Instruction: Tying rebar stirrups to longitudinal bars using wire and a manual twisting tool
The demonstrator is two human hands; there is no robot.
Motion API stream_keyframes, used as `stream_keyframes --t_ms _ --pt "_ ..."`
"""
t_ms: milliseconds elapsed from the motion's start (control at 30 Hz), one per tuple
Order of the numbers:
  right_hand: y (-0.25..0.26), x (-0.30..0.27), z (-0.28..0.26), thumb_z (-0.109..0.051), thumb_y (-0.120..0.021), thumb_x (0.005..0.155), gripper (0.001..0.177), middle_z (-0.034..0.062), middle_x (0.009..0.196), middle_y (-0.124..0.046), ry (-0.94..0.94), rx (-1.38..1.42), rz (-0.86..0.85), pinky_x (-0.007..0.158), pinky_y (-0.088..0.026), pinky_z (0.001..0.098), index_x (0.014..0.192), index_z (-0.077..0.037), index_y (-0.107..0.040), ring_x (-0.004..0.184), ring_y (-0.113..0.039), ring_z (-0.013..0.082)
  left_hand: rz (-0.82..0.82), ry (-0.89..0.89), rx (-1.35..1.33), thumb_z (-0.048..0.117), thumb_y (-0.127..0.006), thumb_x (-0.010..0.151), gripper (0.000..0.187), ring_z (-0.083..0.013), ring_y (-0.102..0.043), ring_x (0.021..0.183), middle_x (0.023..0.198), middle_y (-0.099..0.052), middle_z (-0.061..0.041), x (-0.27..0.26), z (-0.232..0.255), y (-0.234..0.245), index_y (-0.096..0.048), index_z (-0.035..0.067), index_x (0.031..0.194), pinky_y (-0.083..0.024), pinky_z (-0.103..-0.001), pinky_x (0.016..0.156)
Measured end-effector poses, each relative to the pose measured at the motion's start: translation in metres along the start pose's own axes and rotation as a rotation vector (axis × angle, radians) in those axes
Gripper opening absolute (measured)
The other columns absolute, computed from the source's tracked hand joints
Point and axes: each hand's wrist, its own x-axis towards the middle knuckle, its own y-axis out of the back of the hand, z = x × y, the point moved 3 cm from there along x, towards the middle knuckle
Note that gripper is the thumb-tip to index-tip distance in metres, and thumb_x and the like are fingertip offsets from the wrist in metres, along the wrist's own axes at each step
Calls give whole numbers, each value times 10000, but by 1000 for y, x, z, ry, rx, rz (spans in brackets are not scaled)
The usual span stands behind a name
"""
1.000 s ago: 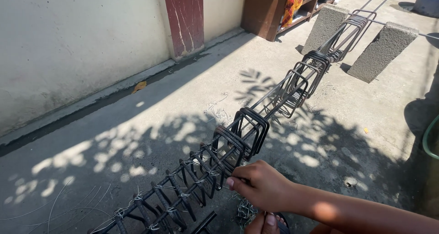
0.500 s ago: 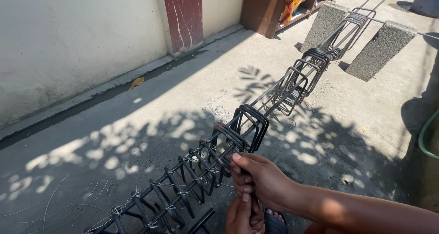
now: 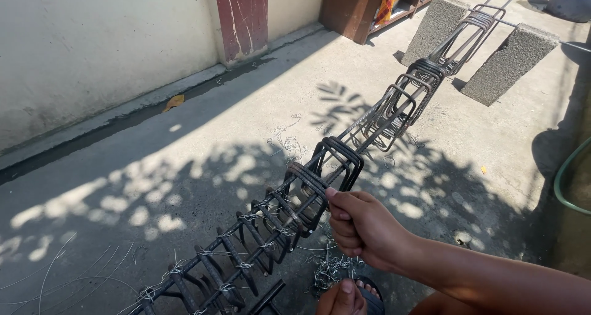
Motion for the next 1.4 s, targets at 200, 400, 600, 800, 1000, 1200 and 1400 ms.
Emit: stream_keyframes --t_ms 200,400,600,800,1000,1200,1400 --pt "18 11 24 -280 -513 1117 503 11 486 -365 82 -450 100 388 -325 331 663 -67 -478 391 -295 136 210 212 -203 341 -704 865 549 -322 -724 818 859 -713 -295 18 -61 28 -675 -194 984 -605 -504 962" --pt "46 33 47 -346 -498 1124 500 -8 538 -295 -83 -433 81 418 -213 344 688 -121 -399 441 -175 125 163 445 18 425 -549 1022 519 -164 -533 604 701 -583 -102 0 19 -5 -723 -60 1089 -416 -286 631" --pt "40 31 49 -293 -420 1119 400 43 635 -340 -115 -236 71 583 -340 409 772 -93 -405 554 -323 184 -50 451 233 269 -348 1122 377 -100 -427 521 697 -533 -33 -5 104 -33 -642 40 1183 -358 -304 580" --pt "40 36 47 -275 -438 1111 403 68 693 -401 -140 -274 -23 623 -375 407 759 -82 -417 615 -360 193 -260 464 -191 309 -357 1147 403 -60 -351 534 780 -488 -34 -8 92 -23 -588 -10 1231 -281 -240 521" --pt "53 50 22 -367 -341 1075 436 110 1039 -686 -87 -665 51 817 -480 377 1047 -55 -643 955 -613 198 70 342 65 234 -461 1119 276 -57 -235 467 667 -443 -16 -4 85 -10 -636 22 1088 -169 -265 449" --pt "58 39 -23 -320 -445 1030 340 23 1107 -771 204 -1045 180 884 -522 346 1106 -104 -696 1054 -705 149 30 148 -119 66 -414 1061 205 -307 -679 919 928 -596 -205 -5 96 -32 -556 -70 1001 -602 -485 944" --pt "26 19 -5 -359 -541 1020 337 10 656 -704 86 -1589 -5 573 -504 374 862 -101 -689 512 -598 164 52 204 444 90 -431 991 247 -144 -681 795 941 -741 -103 -16 120 -54 -672 56 1032 -582 -329 815"
